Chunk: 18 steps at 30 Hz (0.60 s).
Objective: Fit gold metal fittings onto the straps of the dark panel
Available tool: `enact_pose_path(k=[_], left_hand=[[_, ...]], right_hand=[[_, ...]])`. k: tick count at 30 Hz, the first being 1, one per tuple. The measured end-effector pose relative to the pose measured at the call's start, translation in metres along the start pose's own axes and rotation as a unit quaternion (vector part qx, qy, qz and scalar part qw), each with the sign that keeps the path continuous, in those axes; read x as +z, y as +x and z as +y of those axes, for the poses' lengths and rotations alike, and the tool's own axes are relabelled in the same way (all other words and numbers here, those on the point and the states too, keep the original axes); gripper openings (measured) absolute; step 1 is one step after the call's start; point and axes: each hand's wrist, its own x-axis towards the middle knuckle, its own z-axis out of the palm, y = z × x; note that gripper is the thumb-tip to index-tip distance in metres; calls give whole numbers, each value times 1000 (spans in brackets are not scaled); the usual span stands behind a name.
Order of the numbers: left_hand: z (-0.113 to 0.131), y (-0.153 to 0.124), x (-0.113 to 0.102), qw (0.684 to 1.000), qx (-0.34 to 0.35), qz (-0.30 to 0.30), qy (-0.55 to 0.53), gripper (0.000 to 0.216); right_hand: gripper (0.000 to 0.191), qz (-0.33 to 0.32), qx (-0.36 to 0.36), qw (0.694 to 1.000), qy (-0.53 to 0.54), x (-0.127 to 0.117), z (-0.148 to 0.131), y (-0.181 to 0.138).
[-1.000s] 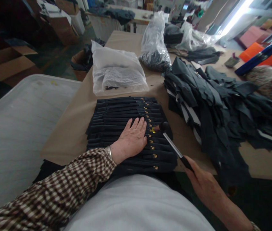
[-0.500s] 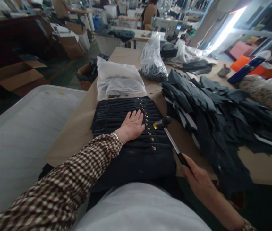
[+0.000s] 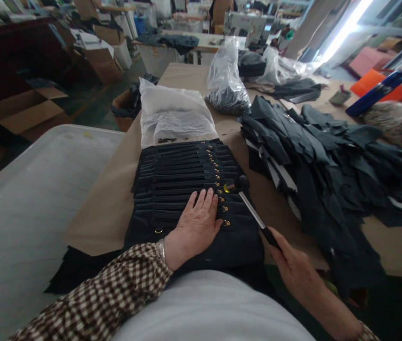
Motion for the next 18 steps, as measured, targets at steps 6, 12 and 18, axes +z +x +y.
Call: enact_pose_path(k=[6, 12, 18], left_hand=[[-1, 1, -3, 1000, 5, 0, 1, 59], [-1, 1, -3, 1000, 3, 3, -11, 59], [-2, 1, 0, 1000, 3, 12, -24, 58]], right_hand=[[40, 18, -55, 996, -70, -3, -4, 10], [40, 10, -34, 997, -74, -12, -5, 4], [39, -5, -66, 993, -94, -8, -2, -12]])
